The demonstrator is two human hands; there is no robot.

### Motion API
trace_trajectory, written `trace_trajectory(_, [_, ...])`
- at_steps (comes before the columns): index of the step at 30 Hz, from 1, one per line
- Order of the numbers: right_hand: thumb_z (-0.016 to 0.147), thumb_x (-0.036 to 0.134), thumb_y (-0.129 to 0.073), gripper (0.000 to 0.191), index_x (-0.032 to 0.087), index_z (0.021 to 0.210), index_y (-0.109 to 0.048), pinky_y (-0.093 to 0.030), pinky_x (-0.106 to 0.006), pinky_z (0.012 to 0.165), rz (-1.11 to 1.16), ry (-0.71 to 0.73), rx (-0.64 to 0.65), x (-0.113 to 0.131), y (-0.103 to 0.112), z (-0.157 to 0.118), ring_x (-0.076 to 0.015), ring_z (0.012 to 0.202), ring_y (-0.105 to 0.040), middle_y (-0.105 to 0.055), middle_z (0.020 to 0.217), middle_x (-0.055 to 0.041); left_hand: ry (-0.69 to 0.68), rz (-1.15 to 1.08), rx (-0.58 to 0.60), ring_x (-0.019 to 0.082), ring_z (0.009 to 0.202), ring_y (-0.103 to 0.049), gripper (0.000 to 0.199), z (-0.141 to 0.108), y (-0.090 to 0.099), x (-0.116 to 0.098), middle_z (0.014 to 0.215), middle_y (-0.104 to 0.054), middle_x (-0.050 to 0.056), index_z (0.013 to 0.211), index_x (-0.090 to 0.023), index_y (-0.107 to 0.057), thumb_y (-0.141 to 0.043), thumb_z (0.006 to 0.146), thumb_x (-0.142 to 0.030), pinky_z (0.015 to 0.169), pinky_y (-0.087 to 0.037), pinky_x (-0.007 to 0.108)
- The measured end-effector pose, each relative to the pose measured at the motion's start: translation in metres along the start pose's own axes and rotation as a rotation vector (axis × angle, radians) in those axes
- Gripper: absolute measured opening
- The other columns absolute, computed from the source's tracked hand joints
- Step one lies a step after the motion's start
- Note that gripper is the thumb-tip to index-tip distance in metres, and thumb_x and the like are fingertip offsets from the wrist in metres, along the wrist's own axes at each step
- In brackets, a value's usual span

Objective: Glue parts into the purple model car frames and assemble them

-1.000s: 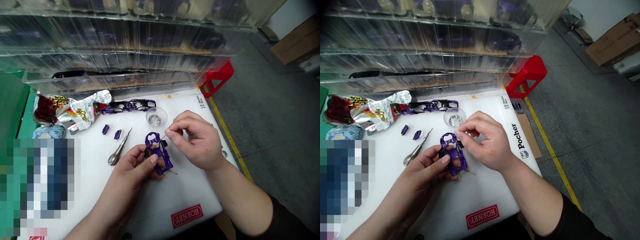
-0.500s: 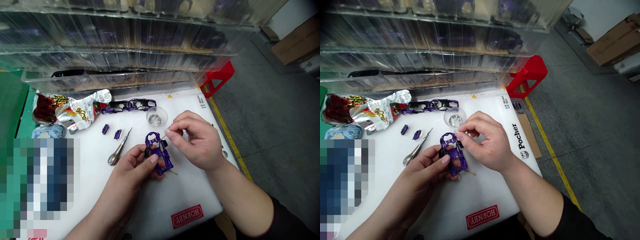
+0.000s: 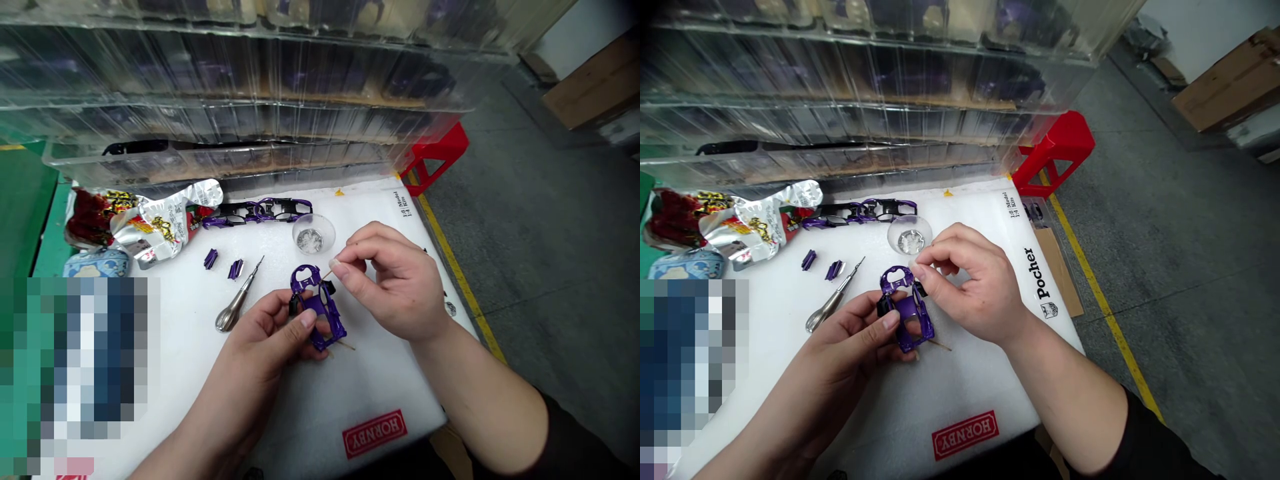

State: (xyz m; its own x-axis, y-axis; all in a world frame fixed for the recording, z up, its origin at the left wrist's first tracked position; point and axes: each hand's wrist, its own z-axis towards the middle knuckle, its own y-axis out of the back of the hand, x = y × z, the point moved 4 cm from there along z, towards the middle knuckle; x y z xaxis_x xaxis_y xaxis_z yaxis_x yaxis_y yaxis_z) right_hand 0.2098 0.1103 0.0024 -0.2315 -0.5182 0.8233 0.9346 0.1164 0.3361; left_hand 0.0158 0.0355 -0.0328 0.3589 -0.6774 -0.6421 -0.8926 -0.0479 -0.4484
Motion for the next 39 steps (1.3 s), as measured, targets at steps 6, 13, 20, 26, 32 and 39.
trace_trajectory(6, [0.107, 0.015, -0.081, 0.007, 0.022, 0.107, -0.081, -0.057, -0.037, 0.073, -0.016, -0.006, -0.007, 0.001, 0.000, 0.000, -0.0192, 0.084, -0.066, -0.070, 0.101, -0.0038, 0.002, -0.009, -0.008, 0.022, 0.092, -0.073, 0.046, -0.001, 0.000, 0.000, 0.110, -0.084, 0.011, 0.130, -0.018, -0.082, -0.095, 0.095, -0.045, 0.083, -0.060, 0.032])
trace_trajectory(13, [0.108, 0.019, -0.081, 0.006, 0.024, 0.107, -0.081, -0.058, -0.037, 0.072, -0.079, 0.026, -0.203, -0.004, 0.006, 0.001, -0.0216, 0.089, -0.068, -0.072, 0.101, -0.0047, 0.006, -0.023, -0.016, 0.019, 0.088, -0.071, 0.042, -0.001, 0.000, 0.002, 0.109, -0.083, 0.010, 0.125, -0.020, -0.081, -0.095, 0.095, -0.047, 0.082, -0.061, 0.031])
trace_trajectory(20, [0.109, 0.021, -0.079, 0.005, 0.023, 0.108, -0.083, -0.056, -0.032, 0.070, -0.209, -0.019, -0.247, -0.019, -0.007, 0.009, -0.0186, 0.084, -0.065, -0.071, 0.100, -0.0031, 0.020, -0.024, -0.025, 0.020, 0.090, -0.073, 0.047, 0.000, 0.000, 0.005, 0.110, -0.082, 0.010, 0.125, -0.019, -0.079, -0.096, 0.092, -0.048, 0.081, -0.063, 0.032])
trace_trajectory(26, [0.109, 0.027, -0.080, 0.008, 0.021, 0.105, -0.083, -0.054, -0.030, 0.065, -0.277, -0.082, -0.226, -0.027, -0.010, 0.010, -0.0172, 0.076, -0.061, -0.069, 0.095, -0.0027, -0.028, 0.014, 0.021, 0.023, 0.095, -0.074, 0.041, 0.002, -0.002, 0.003, 0.115, -0.082, 0.012, 0.119, -0.019, -0.078, -0.091, 0.097, -0.050, 0.082, -0.063, 0.034])
trace_trajectory(32, [0.110, 0.032, -0.079, 0.013, 0.021, 0.103, -0.082, -0.054, -0.029, 0.063, -0.307, -0.103, -0.185, -0.029, -0.011, 0.010, -0.0175, 0.074, -0.061, -0.069, 0.094, -0.0035, -0.034, 0.020, 0.015, 0.021, 0.087, -0.073, 0.046, 0.000, -0.002, 0.003, 0.121, -0.082, 0.014, 0.120, -0.017, -0.079, -0.094, 0.092, -0.050, 0.079, -0.060, 0.034])
trace_trajectory(39, [0.109, 0.029, -0.082, 0.010, 0.021, 0.102, -0.082, -0.055, -0.031, 0.070, -0.272, -0.051, -0.295, -0.026, -0.006, 0.009, -0.0188, 0.083, -0.063, -0.068, 0.097, -0.0033, -0.057, 0.029, 0.038, 0.020, 0.084, -0.073, 0.044, 0.002, -0.003, 0.003, 0.119, -0.083, 0.014, 0.123, -0.016, -0.077, -0.091, 0.096, -0.049, 0.078, -0.061, 0.032])
